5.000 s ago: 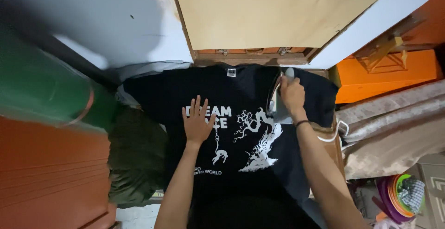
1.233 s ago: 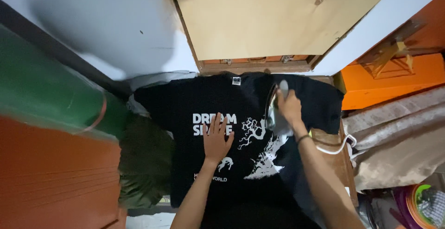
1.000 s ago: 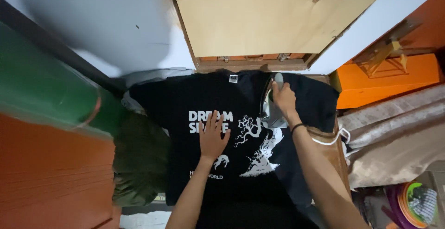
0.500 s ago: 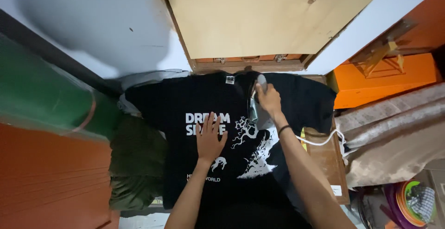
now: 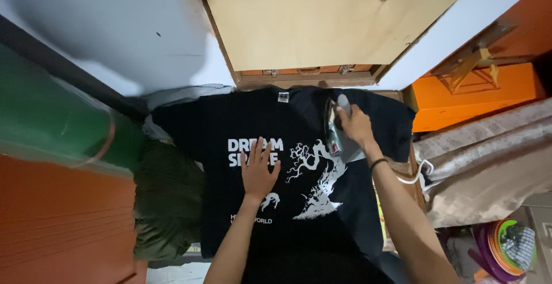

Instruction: The person is ironing a black t-shirt on a table.

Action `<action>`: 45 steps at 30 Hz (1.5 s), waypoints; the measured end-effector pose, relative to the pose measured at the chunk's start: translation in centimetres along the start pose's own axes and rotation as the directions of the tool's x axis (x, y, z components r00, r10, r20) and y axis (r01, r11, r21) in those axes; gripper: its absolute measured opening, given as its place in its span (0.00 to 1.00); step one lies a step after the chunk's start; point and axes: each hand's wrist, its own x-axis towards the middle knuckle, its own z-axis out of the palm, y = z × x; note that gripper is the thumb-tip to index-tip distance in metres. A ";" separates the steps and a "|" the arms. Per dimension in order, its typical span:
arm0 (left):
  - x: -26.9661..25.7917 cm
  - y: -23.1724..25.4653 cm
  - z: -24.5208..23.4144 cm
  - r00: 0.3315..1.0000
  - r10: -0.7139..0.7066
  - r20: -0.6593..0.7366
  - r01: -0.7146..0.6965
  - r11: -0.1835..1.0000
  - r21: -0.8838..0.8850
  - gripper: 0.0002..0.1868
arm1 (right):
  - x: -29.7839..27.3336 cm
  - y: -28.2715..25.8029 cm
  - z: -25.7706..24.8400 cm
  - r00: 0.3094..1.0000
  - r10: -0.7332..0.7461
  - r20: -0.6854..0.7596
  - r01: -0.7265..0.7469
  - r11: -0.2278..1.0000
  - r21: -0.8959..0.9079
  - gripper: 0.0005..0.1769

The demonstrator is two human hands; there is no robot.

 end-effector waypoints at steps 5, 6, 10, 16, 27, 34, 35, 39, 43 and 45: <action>-0.1 -0.6 0.2 0.996 0.026 -0.088 -0.028 0.999 -0.024 0.34 | -0.6 0.8 -0.5 0.997 0.073 -0.028 -0.072 0.996 0.044 0.30; 0.1 -0.9 0.1 0.994 0.040 -0.105 -0.044 0.998 -0.039 0.34 | -1.0 0.8 -0.7 0.997 0.032 0.072 -0.042 0.989 0.140 0.27; 0.7 -1.9 -0.1 0.997 -0.013 0.075 0.027 0.981 -0.190 0.37 | -5.2 -3.8 -1.4 0.846 -0.037 0.531 -0.043 0.990 0.137 0.27; 0.5 -2.3 -0.2 0.998 0.054 -0.018 -0.054 0.998 -0.015 0.38 | -7.0 -5.7 -1.4 0.869 -0.275 0.412 0.323 0.945 -0.051 0.27; 0.7 -5.0 1.7 0.987 -0.158 -0.017 0.149 0.959 -0.239 0.34 | -6.4 -8.6 -0.4 0.773 -0.385 0.505 0.405 0.911 0.075 0.30; 0.3 -7.8 1.9 0.957 -0.056 -0.286 0.032 0.996 -0.086 0.31 | -5.3 -16.5 4.2 0.781 -0.379 0.497 0.432 0.902 0.010 0.30; 0.6 -7.7 1.5 0.962 -0.084 -0.258 0.071 0.996 -0.061 0.30 | -4.8 -17.3 5.2 0.806 -0.343 0.482 0.378 0.926 0.026 0.32; 0.9 -7.5 1.1 0.948 -0.118 -0.295 0.102 0.992 -0.068 0.28 | -2.0 -18.8 10.8 0.896 -0.191 0.402 0.166 0.981 0.097 0.40; 3.3 -8.6 -1.3 0.947 -0.224 -0.231 0.222 0.975 -0.034 0.25 | -3.2 -21.1 12.7 0.899 -0.071 0.433 0.012 0.991 0.137 0.40; 4.9 -10.2 -3.0 0.953 -0.234 -0.195 0.225 0.972 -0.066 0.25 | -4.3 -20.1 15.0 0.916 -0.138 0.377 0.087 0.985 0.149 0.40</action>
